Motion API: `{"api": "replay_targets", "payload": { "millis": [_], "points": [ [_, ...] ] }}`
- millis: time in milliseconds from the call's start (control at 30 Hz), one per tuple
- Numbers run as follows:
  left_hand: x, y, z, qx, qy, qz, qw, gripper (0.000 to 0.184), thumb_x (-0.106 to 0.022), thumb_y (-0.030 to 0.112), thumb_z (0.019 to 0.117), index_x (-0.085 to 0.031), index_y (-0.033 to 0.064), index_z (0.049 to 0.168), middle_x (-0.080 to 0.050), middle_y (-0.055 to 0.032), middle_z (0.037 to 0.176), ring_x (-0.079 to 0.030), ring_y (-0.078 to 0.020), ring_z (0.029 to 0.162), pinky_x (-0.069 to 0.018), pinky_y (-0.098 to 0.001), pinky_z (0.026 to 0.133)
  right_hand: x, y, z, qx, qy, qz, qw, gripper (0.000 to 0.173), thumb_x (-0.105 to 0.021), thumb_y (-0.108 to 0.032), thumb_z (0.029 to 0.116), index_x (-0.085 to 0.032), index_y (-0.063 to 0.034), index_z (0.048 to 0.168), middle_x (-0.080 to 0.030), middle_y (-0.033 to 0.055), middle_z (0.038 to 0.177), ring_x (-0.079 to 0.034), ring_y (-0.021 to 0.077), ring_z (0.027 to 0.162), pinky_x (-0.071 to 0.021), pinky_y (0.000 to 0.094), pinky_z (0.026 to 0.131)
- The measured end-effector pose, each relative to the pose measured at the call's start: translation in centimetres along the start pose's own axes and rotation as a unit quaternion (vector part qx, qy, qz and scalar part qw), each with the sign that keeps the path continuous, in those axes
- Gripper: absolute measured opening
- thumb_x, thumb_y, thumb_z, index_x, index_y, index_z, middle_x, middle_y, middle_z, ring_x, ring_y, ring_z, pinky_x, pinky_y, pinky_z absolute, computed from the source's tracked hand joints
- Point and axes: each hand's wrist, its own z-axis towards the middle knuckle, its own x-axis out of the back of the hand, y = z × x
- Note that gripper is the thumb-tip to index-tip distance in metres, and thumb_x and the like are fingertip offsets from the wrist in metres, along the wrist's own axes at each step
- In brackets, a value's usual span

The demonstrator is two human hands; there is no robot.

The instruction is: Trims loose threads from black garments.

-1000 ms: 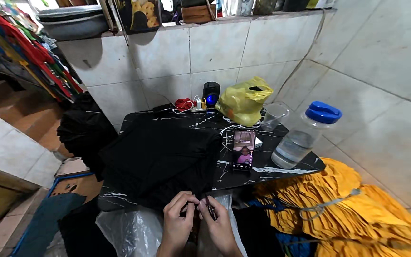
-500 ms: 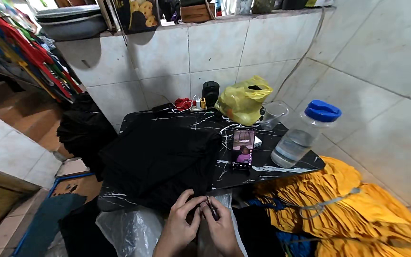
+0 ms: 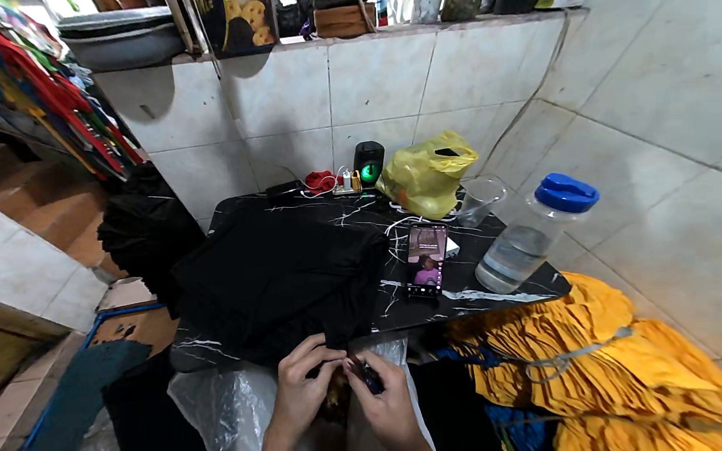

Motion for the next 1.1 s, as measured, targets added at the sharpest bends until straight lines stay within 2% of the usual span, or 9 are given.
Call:
{"api": "replay_targets", "payload": {
  "millis": [133,233,467,600,733,833,933,1000,1100],
  "points": [
    [0.2,-0.1,0.0,0.072,0.025,-0.060,0.995,0.004,-0.073,0.004,0.0891,-0.077,0.0051,0.091,-0.075,-0.0045,0.095,-0.072,-0.0115,0.082,-0.0625,-0.0230,0.067,0.7,0.7,0.6,-0.003,-0.004,-0.042,0.999,0.032,-0.074,-0.035,0.0945,-0.073,-0.0094,0.113,-0.074,-0.0009,0.100,-0.069,0.0048,0.086,-0.0599,0.0245,0.076],
    [0.5,-0.3,0.0,0.113,0.031,-0.104,0.988,0.006,-0.068,0.001,0.0912,-0.073,0.0026,0.094,-0.073,-0.0054,0.094,-0.071,-0.0126,0.078,-0.0624,-0.0253,0.066,1.6,1.1,1.1,0.010,-0.028,-0.111,0.993,0.045,-0.068,-0.050,0.0960,-0.073,-0.0117,0.120,-0.074,-0.0014,0.106,-0.068,0.0035,0.087,-0.0589,0.0254,0.076],
    [0.5,-0.1,-0.1,0.130,0.010,-0.181,0.975,0.006,-0.078,0.008,0.0873,-0.073,0.0047,0.091,-0.067,-0.0053,0.094,-0.067,-0.0130,0.085,-0.0611,-0.0255,0.073,2.2,1.7,1.6,0.072,-0.098,-0.185,0.975,0.041,-0.066,-0.050,0.0972,-0.072,-0.0104,0.108,-0.071,0.0010,0.087,-0.061,0.0079,0.066,-0.0539,0.0279,0.061],
    [0.2,0.4,-0.2,0.143,-0.028,-0.153,0.978,0.006,-0.079,0.007,0.0859,-0.075,0.0029,0.090,-0.065,-0.0089,0.101,-0.068,-0.0134,0.086,-0.0634,-0.0245,0.066,1.5,2.0,1.7,0.105,-0.082,-0.212,0.968,0.033,-0.065,-0.041,0.0988,-0.071,-0.0104,0.112,-0.071,0.0004,0.086,-0.064,0.0079,0.066,-0.0557,0.0278,0.060],
    [0.3,0.4,0.1,0.124,-0.032,-0.137,0.982,0.006,-0.078,0.007,0.0869,-0.074,0.0036,0.091,-0.064,-0.0074,0.099,-0.067,-0.0120,0.083,-0.0615,-0.0227,0.063,1.4,1.8,1.7,0.152,-0.078,-0.243,0.955,0.031,-0.058,-0.036,0.1036,-0.072,-0.0092,0.110,-0.072,0.0017,0.083,-0.066,0.0117,0.063,-0.0557,0.0319,0.055],
    [0.4,0.6,0.3,0.119,-0.055,-0.144,0.981,0.007,-0.075,0.009,0.0914,-0.071,0.0038,0.094,-0.063,-0.0069,0.100,-0.068,-0.0134,0.087,-0.0631,-0.0255,0.067,1.2,1.7,1.8,0.145,-0.036,-0.240,0.959,0.032,-0.054,-0.036,0.1061,-0.072,-0.0099,0.106,-0.071,0.0004,0.079,-0.066,0.0109,0.061,-0.0546,0.0311,0.053],
    [0.0,1.1,0.3,0.131,-0.043,-0.177,0.974,0.010,-0.070,0.014,0.0965,-0.067,0.0046,0.098,-0.064,-0.0059,0.101,-0.068,-0.0133,0.088,-0.0631,-0.0269,0.072,0.5,1.6,2.0,0.080,0.047,-0.163,0.982,0.036,-0.067,-0.042,0.0984,-0.071,-0.0071,0.105,-0.064,-0.0027,0.074,-0.056,0.0038,0.059,-0.0507,0.0219,0.054],
    [-0.5,1.6,0.3,0.143,-0.023,-0.194,0.970,0.012,-0.064,0.015,0.1004,-0.062,0.0036,0.101,-0.062,-0.0052,0.101,-0.066,-0.0121,0.087,-0.0613,-0.0245,0.072,0.0,1.5,2.1,0.049,0.058,-0.133,0.988,0.040,-0.078,-0.043,0.0887,-0.070,-0.0059,0.103,-0.066,-0.0001,0.085,-0.059,0.0024,0.069,-0.0530,0.0189,0.062],
    [-0.5,2.0,0.3,0.191,-0.007,-0.209,0.959,0.013,-0.057,0.012,0.1028,-0.055,0.0002,0.107,-0.064,-0.0125,0.113,-0.071,-0.0221,0.096,-0.0663,-0.0352,0.075,-0.3,1.7,2.1,0.035,0.037,-0.126,0.991,0.027,-0.079,-0.020,0.0805,-0.072,-0.0061,0.102,-0.071,0.0022,0.094,-0.066,0.0049,0.081,-0.0578,0.0206,0.073]
  ]
}}
